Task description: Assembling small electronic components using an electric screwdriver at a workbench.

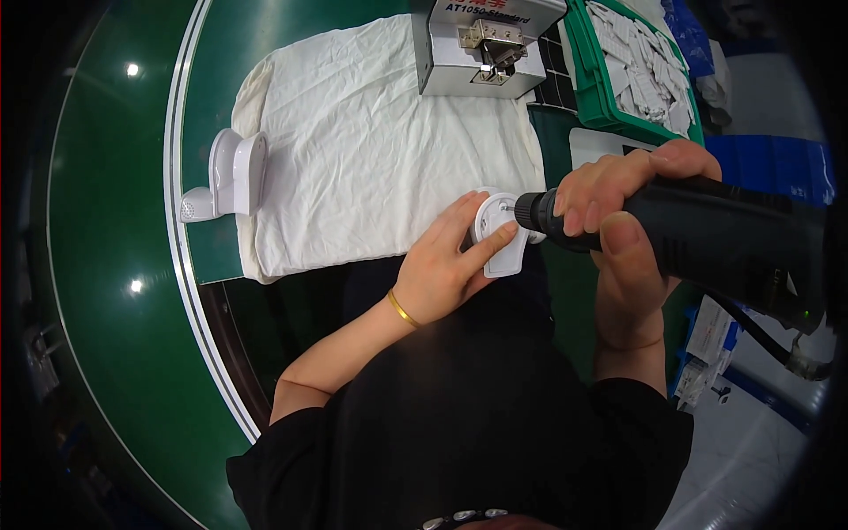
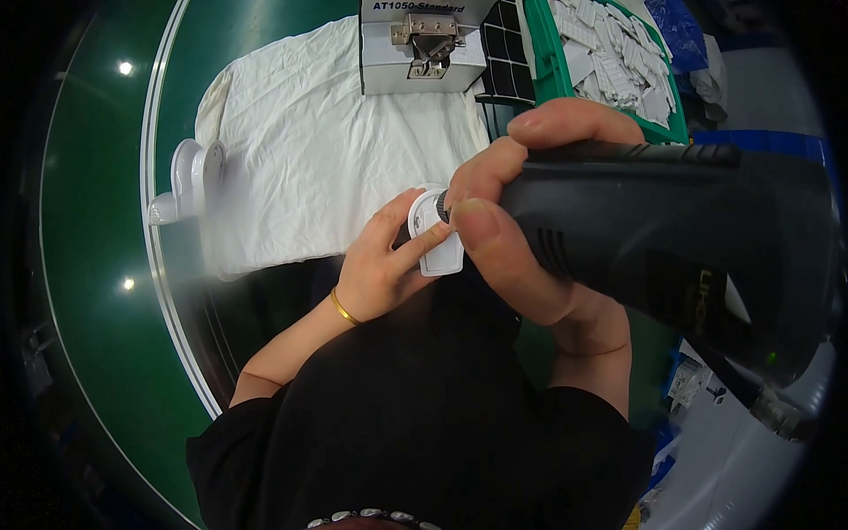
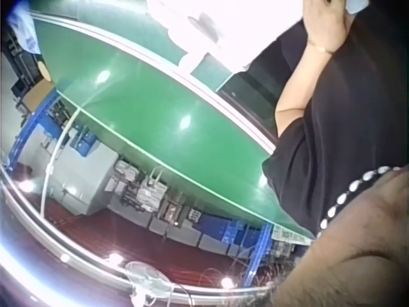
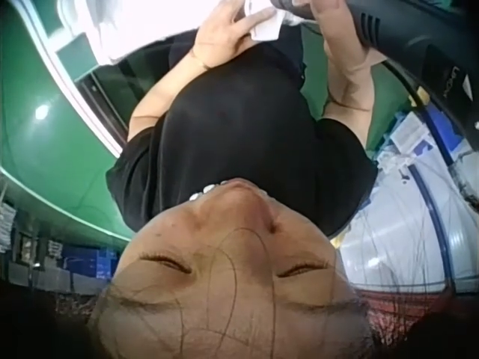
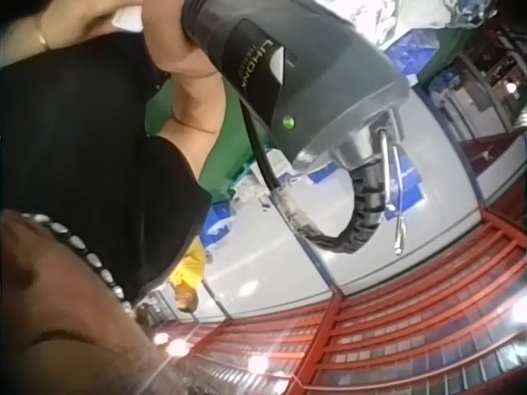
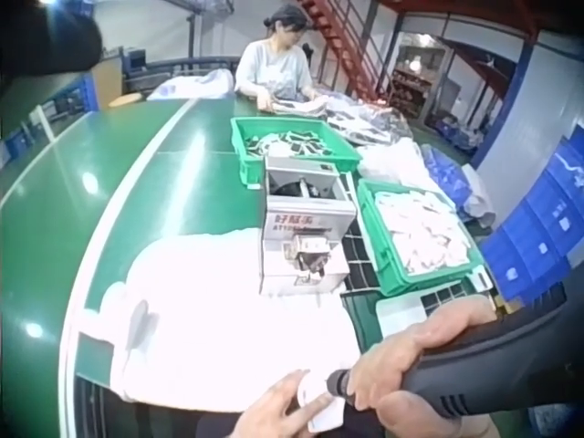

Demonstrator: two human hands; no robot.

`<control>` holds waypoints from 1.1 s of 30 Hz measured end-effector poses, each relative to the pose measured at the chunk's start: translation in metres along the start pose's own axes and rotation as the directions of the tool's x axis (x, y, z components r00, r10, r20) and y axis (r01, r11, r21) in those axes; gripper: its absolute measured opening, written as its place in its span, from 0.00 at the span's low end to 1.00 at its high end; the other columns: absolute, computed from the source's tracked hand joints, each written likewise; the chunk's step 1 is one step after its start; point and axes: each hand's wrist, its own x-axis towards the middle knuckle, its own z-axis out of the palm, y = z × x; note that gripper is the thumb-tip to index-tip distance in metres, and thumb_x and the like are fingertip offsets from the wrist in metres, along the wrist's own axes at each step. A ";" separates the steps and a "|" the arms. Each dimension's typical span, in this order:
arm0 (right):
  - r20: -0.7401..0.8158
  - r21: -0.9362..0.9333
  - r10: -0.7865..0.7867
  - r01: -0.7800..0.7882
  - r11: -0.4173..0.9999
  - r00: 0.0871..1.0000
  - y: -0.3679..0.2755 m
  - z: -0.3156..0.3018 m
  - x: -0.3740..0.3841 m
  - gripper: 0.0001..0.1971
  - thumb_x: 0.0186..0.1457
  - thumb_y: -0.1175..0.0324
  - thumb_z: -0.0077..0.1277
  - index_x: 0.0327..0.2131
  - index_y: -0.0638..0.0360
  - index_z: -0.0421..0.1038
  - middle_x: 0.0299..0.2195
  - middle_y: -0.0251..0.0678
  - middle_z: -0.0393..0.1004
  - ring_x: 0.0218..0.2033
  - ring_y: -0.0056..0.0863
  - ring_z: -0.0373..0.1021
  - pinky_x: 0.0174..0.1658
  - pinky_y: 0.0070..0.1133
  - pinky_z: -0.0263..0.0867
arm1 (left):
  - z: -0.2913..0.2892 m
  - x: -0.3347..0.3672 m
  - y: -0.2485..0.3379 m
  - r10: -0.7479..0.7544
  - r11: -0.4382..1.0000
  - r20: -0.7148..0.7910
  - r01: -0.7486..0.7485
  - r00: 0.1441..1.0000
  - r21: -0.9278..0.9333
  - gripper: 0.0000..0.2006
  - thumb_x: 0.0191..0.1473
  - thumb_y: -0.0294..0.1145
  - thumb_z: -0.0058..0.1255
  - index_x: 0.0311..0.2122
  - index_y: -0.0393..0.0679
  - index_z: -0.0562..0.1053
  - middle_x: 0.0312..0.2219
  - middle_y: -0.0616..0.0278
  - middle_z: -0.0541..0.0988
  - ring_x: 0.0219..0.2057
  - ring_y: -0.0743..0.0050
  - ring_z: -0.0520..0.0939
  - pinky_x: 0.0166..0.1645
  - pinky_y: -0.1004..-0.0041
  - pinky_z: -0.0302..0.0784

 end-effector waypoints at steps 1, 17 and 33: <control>0.002 0.001 0.002 -0.002 1.000 1.000 0.001 0.001 0.000 0.27 0.43 0.78 0.61 0.47 0.59 0.58 0.25 0.32 0.73 0.30 0.22 0.71 0.41 0.22 0.67 | 0.000 -0.001 0.000 -0.002 1.000 0.000 0.002 1.000 0.003 0.30 0.35 0.29 0.62 0.51 0.49 0.73 0.51 0.44 0.69 0.53 0.43 0.72 0.56 0.60 0.70; 0.243 -0.227 -0.180 0.236 0.945 0.953 0.019 -0.008 0.009 0.20 0.52 0.74 0.52 0.45 0.55 0.54 0.25 0.35 0.66 0.23 0.23 0.65 0.33 0.28 0.66 | 0.002 -0.003 -0.003 0.015 1.000 -0.039 -0.015 0.999 0.007 0.32 0.32 0.29 0.64 0.50 0.50 0.74 0.51 0.46 0.69 0.52 0.45 0.72 0.54 0.62 0.72; -0.360 0.411 0.065 0.095 0.906 0.931 0.088 -0.109 0.070 0.13 0.56 0.73 0.49 0.46 0.56 0.63 0.23 0.34 0.68 0.25 0.27 0.67 0.38 0.32 0.65 | -0.009 0.019 0.005 -0.097 0.989 0.072 0.104 0.993 -0.108 0.51 0.32 0.26 0.64 0.65 0.40 0.50 0.53 0.48 0.66 0.52 0.47 0.67 0.57 0.61 0.64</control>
